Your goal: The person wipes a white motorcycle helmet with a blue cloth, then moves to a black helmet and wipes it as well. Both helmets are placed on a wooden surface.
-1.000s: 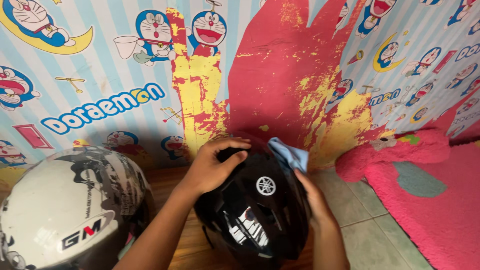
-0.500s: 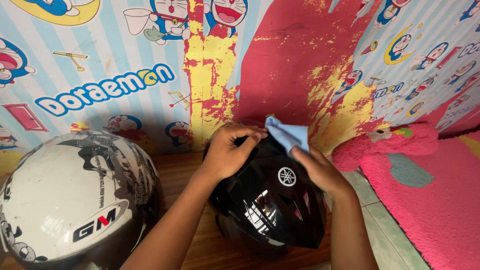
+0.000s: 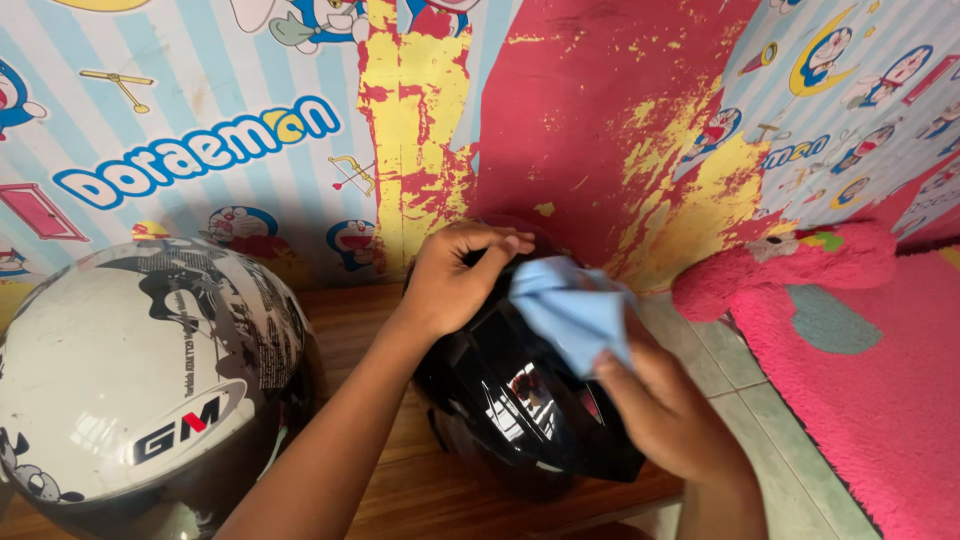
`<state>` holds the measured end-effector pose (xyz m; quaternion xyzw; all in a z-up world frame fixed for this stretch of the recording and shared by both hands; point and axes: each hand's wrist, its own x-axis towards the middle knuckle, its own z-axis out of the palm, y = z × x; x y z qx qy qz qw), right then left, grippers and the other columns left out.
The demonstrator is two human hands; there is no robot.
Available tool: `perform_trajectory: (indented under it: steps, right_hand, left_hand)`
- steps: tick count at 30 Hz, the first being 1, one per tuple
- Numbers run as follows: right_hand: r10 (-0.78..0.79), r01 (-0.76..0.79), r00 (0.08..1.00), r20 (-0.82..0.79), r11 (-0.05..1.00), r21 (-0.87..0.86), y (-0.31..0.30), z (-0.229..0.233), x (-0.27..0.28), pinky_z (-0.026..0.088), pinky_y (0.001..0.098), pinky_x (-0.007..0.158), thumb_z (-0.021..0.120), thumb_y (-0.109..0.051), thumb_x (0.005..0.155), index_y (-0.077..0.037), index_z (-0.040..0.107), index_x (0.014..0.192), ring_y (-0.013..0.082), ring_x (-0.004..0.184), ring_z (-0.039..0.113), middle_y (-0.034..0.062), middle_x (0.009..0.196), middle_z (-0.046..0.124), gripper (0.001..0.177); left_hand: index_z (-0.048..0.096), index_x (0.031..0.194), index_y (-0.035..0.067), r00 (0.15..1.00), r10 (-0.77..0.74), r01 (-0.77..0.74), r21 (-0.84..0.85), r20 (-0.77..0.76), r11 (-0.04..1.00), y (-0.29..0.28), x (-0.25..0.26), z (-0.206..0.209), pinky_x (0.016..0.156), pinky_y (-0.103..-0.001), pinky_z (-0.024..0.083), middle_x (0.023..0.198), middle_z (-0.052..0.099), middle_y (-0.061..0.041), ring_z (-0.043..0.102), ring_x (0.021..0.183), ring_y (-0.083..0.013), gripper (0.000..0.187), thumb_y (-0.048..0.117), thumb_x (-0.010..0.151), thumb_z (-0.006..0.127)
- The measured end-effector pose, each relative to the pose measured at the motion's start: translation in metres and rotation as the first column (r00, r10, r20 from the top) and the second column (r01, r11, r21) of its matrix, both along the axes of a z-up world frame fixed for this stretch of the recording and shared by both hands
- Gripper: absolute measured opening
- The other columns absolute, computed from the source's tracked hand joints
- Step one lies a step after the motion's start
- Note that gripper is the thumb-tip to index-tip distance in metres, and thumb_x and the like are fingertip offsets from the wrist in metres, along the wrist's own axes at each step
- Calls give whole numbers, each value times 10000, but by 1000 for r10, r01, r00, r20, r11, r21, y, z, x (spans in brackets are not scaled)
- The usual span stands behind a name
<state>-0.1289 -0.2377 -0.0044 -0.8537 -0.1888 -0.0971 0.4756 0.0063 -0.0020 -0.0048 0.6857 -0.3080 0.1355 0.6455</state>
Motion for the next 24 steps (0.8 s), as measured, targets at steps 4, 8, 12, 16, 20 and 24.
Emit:
perform_trajectory:
  steps: [4, 8, 12, 16, 20, 24]
  right_hand:
    - [190, -93, 939, 288, 943, -320, 32, 34, 7, 142, 515, 1256, 573, -126, 992, 5, 566, 1429, 358, 1582, 244, 143, 1627, 437, 457]
    - [103, -15, 950, 294, 958, -287, 37, 37, -12, 189, 505, 1247, 579, -101, 932, -21, 583, 1361, 384, 1596, 243, 148, 1641, 429, 436]
    - [3, 89, 923, 386, 971, -222, 33, 12, -49, 140, 526, 1295, 543, -62, 934, -27, 632, 1358, 398, 1584, 299, 163, 1617, 446, 434]
    - [-60, 129, 933, 354, 976, -174, 32, 5, -61, 151, 556, 1264, 534, -68, 922, 20, 635, 1342, 443, 1560, 301, 201, 1622, 414, 440]
    - [-30, 215, 893, 448, 904, -368, 44, 21, -45, 245, 588, 1228, 590, -161, 921, 57, 631, 1229, 471, 1525, 299, 195, 1622, 391, 380]
    - [8, 292, 861, 508, 811, -507, 65, 31, -35, 248, 618, 1179, 638, -261, 927, -8, 640, 958, 452, 1511, 304, 165, 1633, 383, 254]
  left_hand:
    - [775, 990, -17, 997, -52, 50, -44, -51, 998, 1, 2, 0, 930, -338, 574, 1051, 798, -145, 756, 1017, -203, 233, 147, 1003, 610]
    - [781, 997, -15, 999, -35, 35, -15, -28, 999, 0, 1, 0, 947, -341, 569, 1061, 802, -142, 756, 1033, -201, 255, 164, 1006, 599]
    - [791, 997, 2, 999, -28, 28, -9, -36, 1000, -2, 2, -2, 976, -333, 557, 1064, 806, -137, 755, 1044, -196, 278, 180, 1025, 580]
    - [792, 998, 6, 998, -46, 45, -14, -38, 999, -1, 4, -3, 973, -327, 552, 1067, 801, -133, 750, 1047, -193, 280, 190, 1026, 584]
    - [795, 1002, 0, 995, -70, 67, -35, -72, 997, -1, 6, -2, 966, -333, 550, 1077, 806, -125, 741, 1027, -195, 302, 219, 1032, 590]
    - [788, 1028, -7, 994, -102, 102, -10, -25, 995, 5, 4, -2, 1045, -356, 512, 1135, 784, -145, 721, 1115, -215, 415, 287, 1071, 498]
